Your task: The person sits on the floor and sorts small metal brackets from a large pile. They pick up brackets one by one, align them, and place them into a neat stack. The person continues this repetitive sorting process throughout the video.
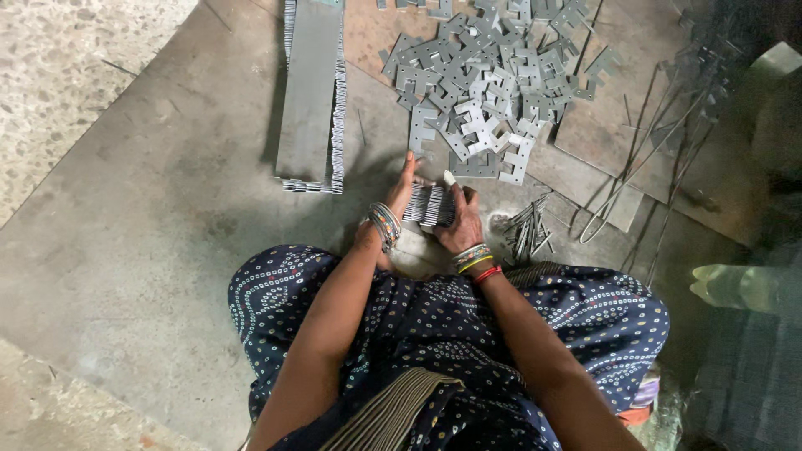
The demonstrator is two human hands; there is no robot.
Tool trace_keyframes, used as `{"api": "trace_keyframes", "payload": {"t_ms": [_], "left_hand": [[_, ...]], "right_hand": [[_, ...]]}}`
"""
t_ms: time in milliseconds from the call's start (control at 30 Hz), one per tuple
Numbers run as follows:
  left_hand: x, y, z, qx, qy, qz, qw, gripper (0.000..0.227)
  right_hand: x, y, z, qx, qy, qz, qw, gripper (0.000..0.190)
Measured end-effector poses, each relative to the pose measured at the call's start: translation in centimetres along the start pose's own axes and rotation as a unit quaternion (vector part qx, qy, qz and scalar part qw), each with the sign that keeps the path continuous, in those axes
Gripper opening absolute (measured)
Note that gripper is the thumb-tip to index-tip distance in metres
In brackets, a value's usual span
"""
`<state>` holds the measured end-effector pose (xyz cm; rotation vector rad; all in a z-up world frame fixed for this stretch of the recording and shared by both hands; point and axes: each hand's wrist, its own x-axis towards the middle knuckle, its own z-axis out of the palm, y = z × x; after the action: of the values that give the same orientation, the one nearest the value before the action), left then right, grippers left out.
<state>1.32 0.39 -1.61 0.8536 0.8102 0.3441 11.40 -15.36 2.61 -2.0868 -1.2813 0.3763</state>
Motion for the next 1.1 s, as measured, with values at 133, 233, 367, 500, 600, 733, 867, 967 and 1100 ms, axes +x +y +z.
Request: {"api": "trace_keyframes", "payload": {"t_ms": [133, 233, 367, 500, 600, 733, 867, 967, 1100], "left_hand": [[2.0, -1.6, -1.0, 0.037, 0.047, 0.06, 0.996, 0.091], [3.5, -2.9, -1.5, 0.06, 0.063, 0.121, 0.989, 0.094], [4.4, -3.4, -0.8, 0.061, 0.051, 0.103, 0.991, 0.097], [2.7, -2.0, 0.2, 0.05, 0.065, 0.113, 0.99, 0.095], [-1.2, 0.6, 1.9, 0.227, 0.134, 0.111, 0.958, 0.083], [-7.5, 6.9, 1.2, 0.494, 0.116, 0.229, 0.831, 0.079], [-12.9, 12.4, -3.4, 0.675, 0.094, 0.225, 0.697, 0.074], [-15.7, 14.9, -7.0, 0.702, 0.156, 0.213, 0.661, 0.073], [-16.9, 16.0, -9.2, 0.669, 0.163, 0.146, 0.71, 0.063]], "right_hand": [[0.5, -1.8, -1.7, -0.055, -0.024, -0.041, 0.997, 0.091], [1.1, -2.3, -2.4, -0.071, -0.064, -0.006, 0.995, 0.093], [1.7, -2.0, -2.2, -0.058, -0.078, -0.043, 0.994, 0.105], [2.4, -1.7, -1.3, -0.155, -0.08, -0.138, 0.975, 0.105], [3.3, -2.1, -1.3, -0.259, -0.162, -0.052, 0.951, 0.098], [5.8, -3.5, -1.5, -0.306, -0.216, -0.109, 0.921, 0.101], [7.1, -3.2, -1.7, -0.306, -0.259, -0.119, 0.908, 0.095], [8.4, -2.1, -0.9, -0.257, -0.268, -0.055, 0.927, 0.097], [10.8, -0.1, 0.1, -0.061, -0.219, 0.015, 0.974, 0.076]]}}
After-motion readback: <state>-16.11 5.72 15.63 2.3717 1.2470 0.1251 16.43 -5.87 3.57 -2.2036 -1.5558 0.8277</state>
